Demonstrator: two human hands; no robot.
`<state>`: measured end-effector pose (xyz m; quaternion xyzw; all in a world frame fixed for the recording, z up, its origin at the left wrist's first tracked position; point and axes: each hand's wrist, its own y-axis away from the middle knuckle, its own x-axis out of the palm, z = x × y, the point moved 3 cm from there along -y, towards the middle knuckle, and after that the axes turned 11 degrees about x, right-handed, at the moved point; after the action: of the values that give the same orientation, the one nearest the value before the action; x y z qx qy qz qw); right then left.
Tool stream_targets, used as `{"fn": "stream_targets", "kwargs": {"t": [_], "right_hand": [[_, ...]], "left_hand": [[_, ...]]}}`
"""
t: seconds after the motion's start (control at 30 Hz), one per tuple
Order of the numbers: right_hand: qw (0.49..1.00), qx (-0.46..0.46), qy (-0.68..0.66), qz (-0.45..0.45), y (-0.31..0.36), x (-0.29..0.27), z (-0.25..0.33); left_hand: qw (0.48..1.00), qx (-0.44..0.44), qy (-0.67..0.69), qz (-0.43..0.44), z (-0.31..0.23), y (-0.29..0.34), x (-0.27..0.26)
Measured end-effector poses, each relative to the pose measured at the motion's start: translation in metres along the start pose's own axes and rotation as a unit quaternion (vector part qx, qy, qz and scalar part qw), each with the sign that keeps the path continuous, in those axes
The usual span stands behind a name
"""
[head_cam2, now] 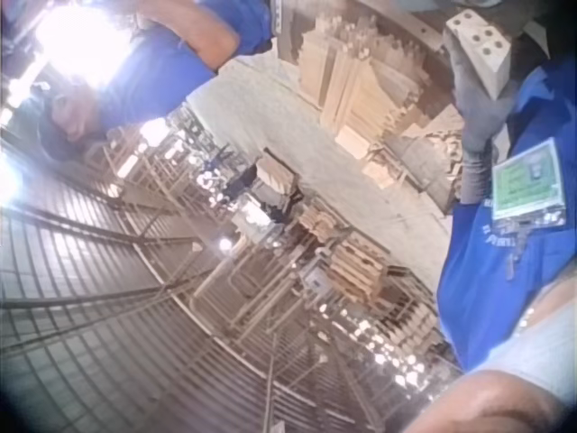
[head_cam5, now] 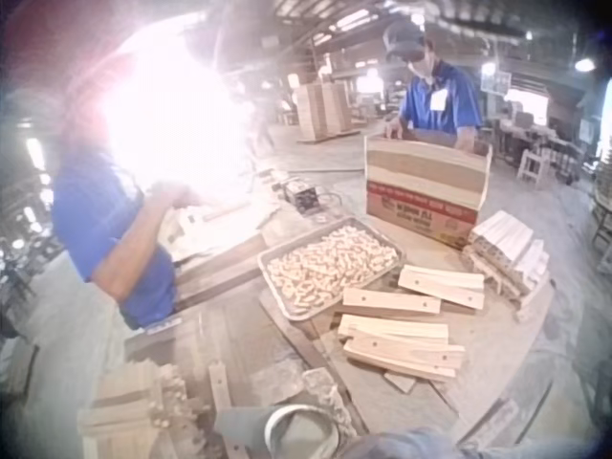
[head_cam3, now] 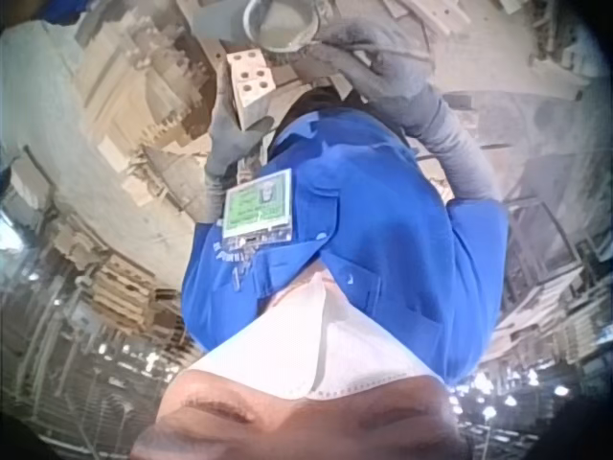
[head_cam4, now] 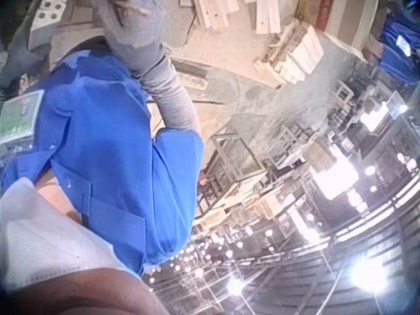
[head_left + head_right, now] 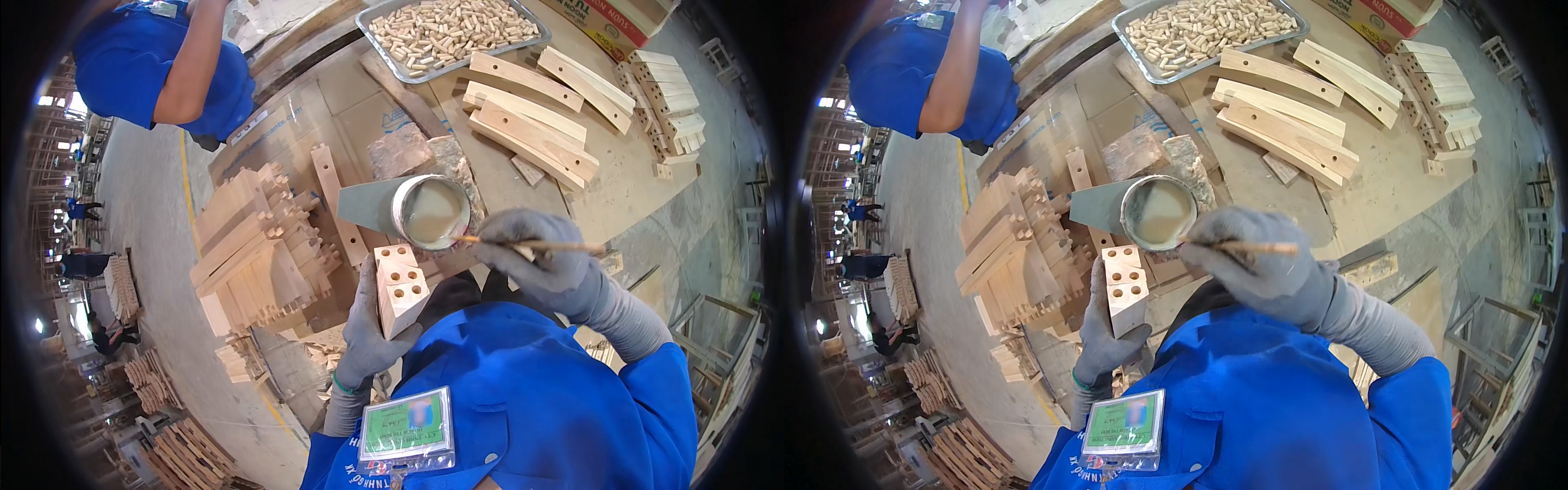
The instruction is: The person applies glue to the holes of small wooden blocks using a brush, then places the blocks into a cardboard box. The person repeats this process with multiple blocks throughout the clip.
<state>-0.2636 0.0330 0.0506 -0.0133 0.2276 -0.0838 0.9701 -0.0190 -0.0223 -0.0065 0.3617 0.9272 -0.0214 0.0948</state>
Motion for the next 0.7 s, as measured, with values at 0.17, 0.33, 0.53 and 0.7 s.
{"fn": "stream_targets", "kwargs": {"t": [0.17, 0.33, 0.53, 0.7], "right_hand": [[0.992, -0.111, 0.059, -0.021, 0.014, 0.001, 0.013], [0.997, -0.069, -0.019, -0.003, 0.013, -0.004, 0.008], [0.995, -0.088, -0.04, -0.006, 0.012, 0.008, 0.009], [0.935, 0.048, -0.347, -0.052, 0.005, -0.002, 0.018]], "left_hand": [[0.998, -0.006, 0.059, -0.002, 0.008, -0.007, 0.011], [0.999, 0.019, 0.041, -0.015, 0.005, -0.006, 0.004], [1.0, 0.008, -0.016, -0.003, 0.004, 0.0, -0.003], [1.0, 0.01, -0.026, -0.003, 0.003, 0.002, 0.001]]}}
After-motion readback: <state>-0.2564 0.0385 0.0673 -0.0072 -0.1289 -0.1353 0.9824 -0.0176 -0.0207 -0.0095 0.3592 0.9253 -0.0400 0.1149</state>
